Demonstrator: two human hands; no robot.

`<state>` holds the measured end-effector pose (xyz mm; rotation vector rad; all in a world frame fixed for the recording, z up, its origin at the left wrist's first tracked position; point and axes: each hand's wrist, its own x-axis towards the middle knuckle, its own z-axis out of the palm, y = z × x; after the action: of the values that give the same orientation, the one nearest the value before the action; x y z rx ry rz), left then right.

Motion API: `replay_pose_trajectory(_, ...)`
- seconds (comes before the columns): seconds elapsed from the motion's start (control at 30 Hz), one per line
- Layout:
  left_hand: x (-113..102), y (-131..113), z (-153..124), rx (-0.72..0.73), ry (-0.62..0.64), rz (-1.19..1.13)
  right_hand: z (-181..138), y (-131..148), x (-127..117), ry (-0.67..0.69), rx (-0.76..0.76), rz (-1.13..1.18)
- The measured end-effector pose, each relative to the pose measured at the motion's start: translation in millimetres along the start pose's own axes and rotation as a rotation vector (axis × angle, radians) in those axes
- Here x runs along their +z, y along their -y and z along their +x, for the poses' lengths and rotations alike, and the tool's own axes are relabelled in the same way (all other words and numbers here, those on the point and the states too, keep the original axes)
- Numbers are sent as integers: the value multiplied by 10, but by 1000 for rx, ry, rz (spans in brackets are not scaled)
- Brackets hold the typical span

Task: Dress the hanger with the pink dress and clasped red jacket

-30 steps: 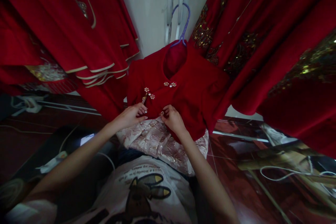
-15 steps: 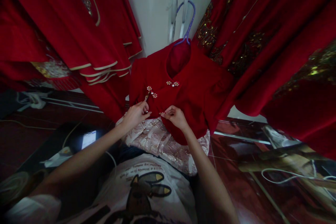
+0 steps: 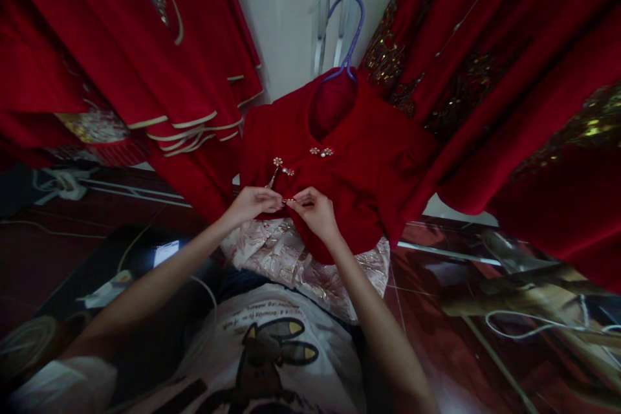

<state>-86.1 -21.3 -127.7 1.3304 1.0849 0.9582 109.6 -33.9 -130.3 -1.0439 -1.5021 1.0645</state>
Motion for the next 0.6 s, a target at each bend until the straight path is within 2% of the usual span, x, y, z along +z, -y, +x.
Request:
replay_pose_trajectory(0.17, -32, -39, 4, -73, 14, -33, -3, -165, 44, -45, -18, -100)
replay_pose_trajectory(0.47, 35, -7, -49, 124, -17, 184, -71, -77, 88, -80, -29, -117)
replay_pose_trajectory(0.6, 47, 25, -47, 158, -58, 278, -98, -37, 117, -74, -46, -165)
